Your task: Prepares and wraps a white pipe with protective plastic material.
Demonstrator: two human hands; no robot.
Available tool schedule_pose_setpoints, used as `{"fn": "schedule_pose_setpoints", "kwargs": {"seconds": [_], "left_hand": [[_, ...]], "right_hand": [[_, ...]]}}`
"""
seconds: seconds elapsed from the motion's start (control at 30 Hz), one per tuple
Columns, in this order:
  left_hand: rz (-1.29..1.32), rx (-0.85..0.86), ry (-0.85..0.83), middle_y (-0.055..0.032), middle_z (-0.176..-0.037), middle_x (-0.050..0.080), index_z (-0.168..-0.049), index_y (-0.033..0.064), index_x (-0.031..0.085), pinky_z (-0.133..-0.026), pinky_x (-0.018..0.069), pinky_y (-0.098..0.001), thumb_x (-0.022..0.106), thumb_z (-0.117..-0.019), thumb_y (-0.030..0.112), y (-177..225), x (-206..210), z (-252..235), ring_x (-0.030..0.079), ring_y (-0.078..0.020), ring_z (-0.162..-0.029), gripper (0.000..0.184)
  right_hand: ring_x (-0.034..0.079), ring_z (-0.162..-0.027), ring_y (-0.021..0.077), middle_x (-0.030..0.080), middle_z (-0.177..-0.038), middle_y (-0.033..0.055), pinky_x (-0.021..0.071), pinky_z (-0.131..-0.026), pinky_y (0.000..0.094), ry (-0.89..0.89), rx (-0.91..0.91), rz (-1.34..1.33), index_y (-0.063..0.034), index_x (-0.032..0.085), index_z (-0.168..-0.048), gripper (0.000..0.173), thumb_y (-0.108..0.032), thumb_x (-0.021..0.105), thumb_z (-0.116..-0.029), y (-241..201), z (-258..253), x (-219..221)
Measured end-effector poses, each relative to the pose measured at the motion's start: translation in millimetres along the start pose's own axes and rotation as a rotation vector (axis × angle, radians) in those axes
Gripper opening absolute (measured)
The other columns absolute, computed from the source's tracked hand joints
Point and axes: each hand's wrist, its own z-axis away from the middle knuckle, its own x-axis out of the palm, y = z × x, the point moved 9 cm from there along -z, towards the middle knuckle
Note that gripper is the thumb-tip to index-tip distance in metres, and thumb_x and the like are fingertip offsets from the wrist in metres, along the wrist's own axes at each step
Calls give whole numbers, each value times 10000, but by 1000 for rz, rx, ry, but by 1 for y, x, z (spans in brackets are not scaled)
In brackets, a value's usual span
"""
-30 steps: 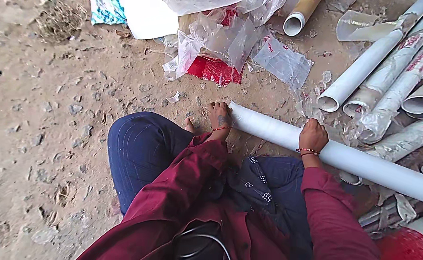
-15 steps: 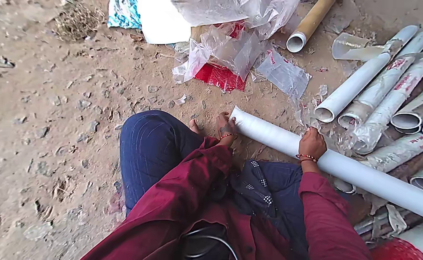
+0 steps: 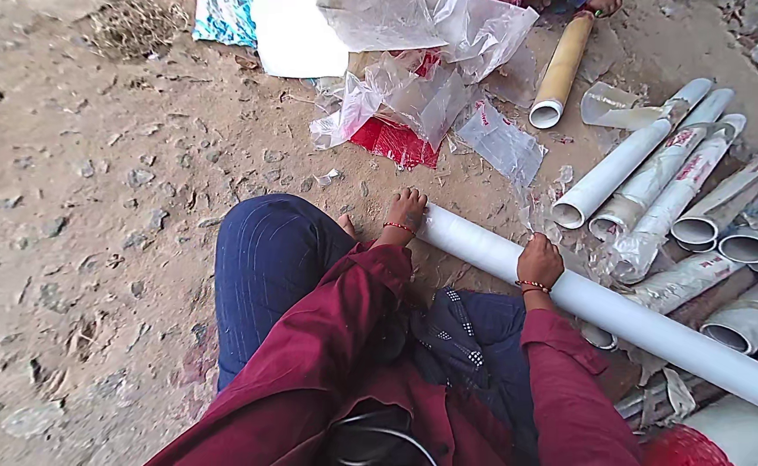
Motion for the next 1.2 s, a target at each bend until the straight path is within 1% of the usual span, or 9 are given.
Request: {"fn": "schedule_pose_setpoints", "kwargs": {"seconds": [0.23,0.37,0.47,0.57,0.67,0.7,0.83,0.97,1.2], "left_hand": [[-196,75,-157,-281,-1314,601,-1279,-81,620,-999,482,-589,581,-946,-101,34,18,29,572,-474,-1239,335],[-217,57,-233,-260,-1322,594,-1289,-80,603,-997,490,-566,504,-998,-98,38,22,46,574,-450,-1246,308],[4,22,-118,-218,-1402,576,-1269,-47,645,-1008,509,-567,474,-1046,-4,25,14,46,557,-423,-1308,284],[222,-30,-5,-232,-1436,551,-1249,-73,623,-1047,485,-572,564,-1044,136,15,3,43,520,-419,-1356,298],[351,-83,49,-279,-1348,594,-1328,-62,565,-1057,475,-571,704,-996,331,9,2,37,549,-448,-1311,532],[375,-99,45,-271,-1348,598,-1352,-37,571,-1057,477,-574,718,-989,318,8,4,33,547,-447,-1314,528],[398,-26,116,-232,-1290,646,-1147,-26,728,-1036,472,-582,613,-1018,70,17,3,30,582,-433,-1258,198],[373,-29,117,-231,-1303,651,-1162,-43,717,-1041,479,-563,550,-1032,47,19,2,34,589,-422,-1268,230],[402,-139,45,-214,-1347,630,-1224,0,701,-1025,490,-566,556,-1012,49,17,2,30,577,-411,-1291,261]], "right_hand": [[662,-1178,417,701,-1209,268,449,-981,585,-31,176,-21,39,630,-1298,386,-155,362,-1098,14,-3,2],[671,-1148,435,709,-1185,273,452,-959,599,15,179,-40,38,645,-1282,374,-146,386,-1087,15,3,0],[674,-1134,454,707,-1172,288,465,-950,598,13,125,-27,62,646,-1265,365,-120,387,-1084,10,3,0],[672,-1127,463,702,-1182,290,471,-943,600,-15,-18,7,65,650,-1264,344,-95,402,-1088,-6,4,0],[672,-1076,499,704,-1133,309,496,-897,614,34,-247,-89,75,698,-1194,290,-34,470,-1051,-44,9,-15],[678,-1074,490,709,-1132,299,512,-902,607,-15,-291,-135,71,703,-1191,284,-38,479,-1053,-61,11,-18],[699,-1055,455,717,-1100,279,508,-911,598,-386,-367,-181,52,660,-1229,302,-114,444,-1098,-131,19,-9],[696,-1036,448,712,-1089,266,511,-875,600,-480,-480,-88,49,664,-1169,296,-151,456,-1102,-168,12,6],[704,-1019,442,723,-1053,251,510,-871,604,-609,-613,83,1,674,-1199,282,-157,463,-1098,-186,8,17]]}}
